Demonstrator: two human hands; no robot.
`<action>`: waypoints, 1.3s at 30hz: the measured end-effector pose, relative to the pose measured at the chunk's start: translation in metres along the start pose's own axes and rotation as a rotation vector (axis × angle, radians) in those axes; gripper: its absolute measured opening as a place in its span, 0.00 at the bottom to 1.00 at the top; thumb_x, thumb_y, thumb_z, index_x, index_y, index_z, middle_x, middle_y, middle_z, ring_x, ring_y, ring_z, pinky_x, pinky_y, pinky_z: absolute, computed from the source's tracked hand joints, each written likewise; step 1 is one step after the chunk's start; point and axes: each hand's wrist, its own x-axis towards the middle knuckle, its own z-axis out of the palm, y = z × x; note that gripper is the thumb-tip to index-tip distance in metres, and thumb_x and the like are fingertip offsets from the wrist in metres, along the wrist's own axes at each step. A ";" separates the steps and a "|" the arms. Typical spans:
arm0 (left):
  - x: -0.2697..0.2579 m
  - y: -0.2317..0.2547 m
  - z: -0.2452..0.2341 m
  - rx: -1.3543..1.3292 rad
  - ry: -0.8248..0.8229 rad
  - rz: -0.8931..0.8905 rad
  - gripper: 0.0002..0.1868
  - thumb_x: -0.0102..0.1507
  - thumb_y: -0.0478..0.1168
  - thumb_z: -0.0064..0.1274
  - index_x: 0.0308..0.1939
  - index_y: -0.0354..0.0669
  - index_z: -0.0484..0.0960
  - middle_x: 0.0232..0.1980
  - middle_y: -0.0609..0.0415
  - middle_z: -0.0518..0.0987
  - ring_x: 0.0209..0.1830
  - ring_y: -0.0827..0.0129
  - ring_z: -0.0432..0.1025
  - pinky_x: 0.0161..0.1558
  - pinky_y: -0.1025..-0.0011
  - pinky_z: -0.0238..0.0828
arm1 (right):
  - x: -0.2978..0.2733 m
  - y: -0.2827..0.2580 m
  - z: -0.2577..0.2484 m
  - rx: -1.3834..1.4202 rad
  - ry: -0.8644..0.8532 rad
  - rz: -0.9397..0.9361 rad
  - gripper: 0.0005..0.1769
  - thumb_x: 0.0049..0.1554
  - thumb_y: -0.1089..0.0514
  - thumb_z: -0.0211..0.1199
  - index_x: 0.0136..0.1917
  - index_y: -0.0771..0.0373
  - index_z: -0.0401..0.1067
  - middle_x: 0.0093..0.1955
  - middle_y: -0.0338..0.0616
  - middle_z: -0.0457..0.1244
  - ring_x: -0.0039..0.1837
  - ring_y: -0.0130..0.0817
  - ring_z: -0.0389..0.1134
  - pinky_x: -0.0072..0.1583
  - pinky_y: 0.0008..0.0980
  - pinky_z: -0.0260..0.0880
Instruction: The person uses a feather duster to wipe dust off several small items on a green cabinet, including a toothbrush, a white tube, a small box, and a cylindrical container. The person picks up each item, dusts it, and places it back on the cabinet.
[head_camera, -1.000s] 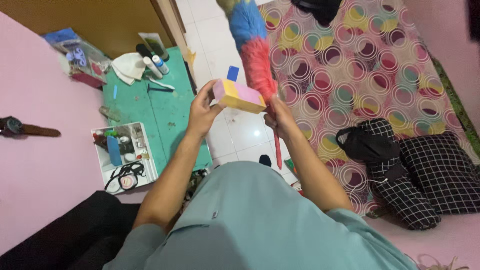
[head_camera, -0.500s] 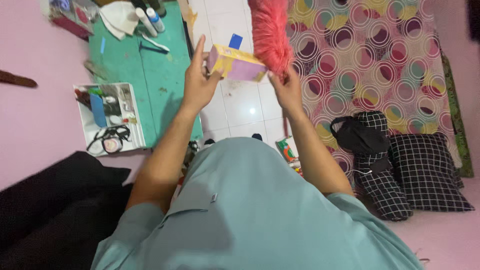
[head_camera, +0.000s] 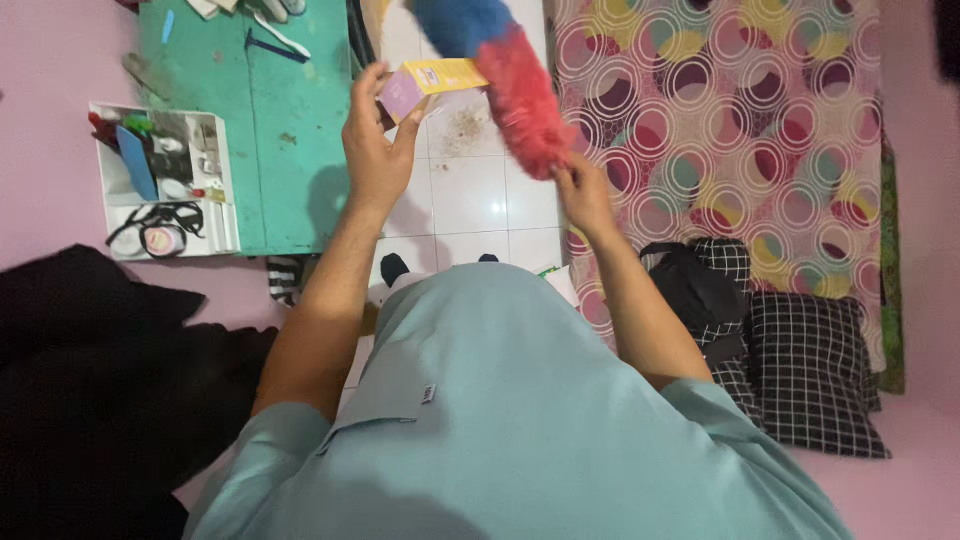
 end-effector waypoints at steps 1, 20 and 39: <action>-0.003 0.001 0.004 0.020 0.011 -0.004 0.29 0.68 0.27 0.61 0.69 0.37 0.65 0.63 0.42 0.76 0.61 0.61 0.78 0.59 0.66 0.84 | 0.001 0.008 -0.006 -0.040 0.016 -0.008 0.06 0.64 0.61 0.63 0.49 0.67 0.73 0.33 0.43 0.59 0.37 0.26 0.58 0.40 0.32 0.60; -0.039 0.022 0.037 0.415 0.056 0.159 0.31 0.63 0.27 0.64 0.68 0.41 0.69 0.61 0.46 0.78 0.59 0.58 0.75 0.60 0.63 0.74 | 0.006 0.062 -0.046 0.140 -0.090 -0.134 0.05 0.66 0.63 0.58 0.54 0.66 0.73 0.37 0.40 0.63 0.39 0.22 0.60 0.41 0.29 0.61; -0.069 -0.019 -0.002 -0.279 0.254 -0.398 0.27 0.59 0.23 0.62 0.61 0.35 0.72 0.55 0.51 0.81 0.43 0.77 0.72 0.45 0.79 0.71 | -0.042 -0.036 -0.053 -0.011 -0.080 -0.193 0.08 0.67 0.64 0.59 0.58 0.66 0.74 0.45 0.52 0.69 0.46 0.37 0.70 0.49 0.34 0.68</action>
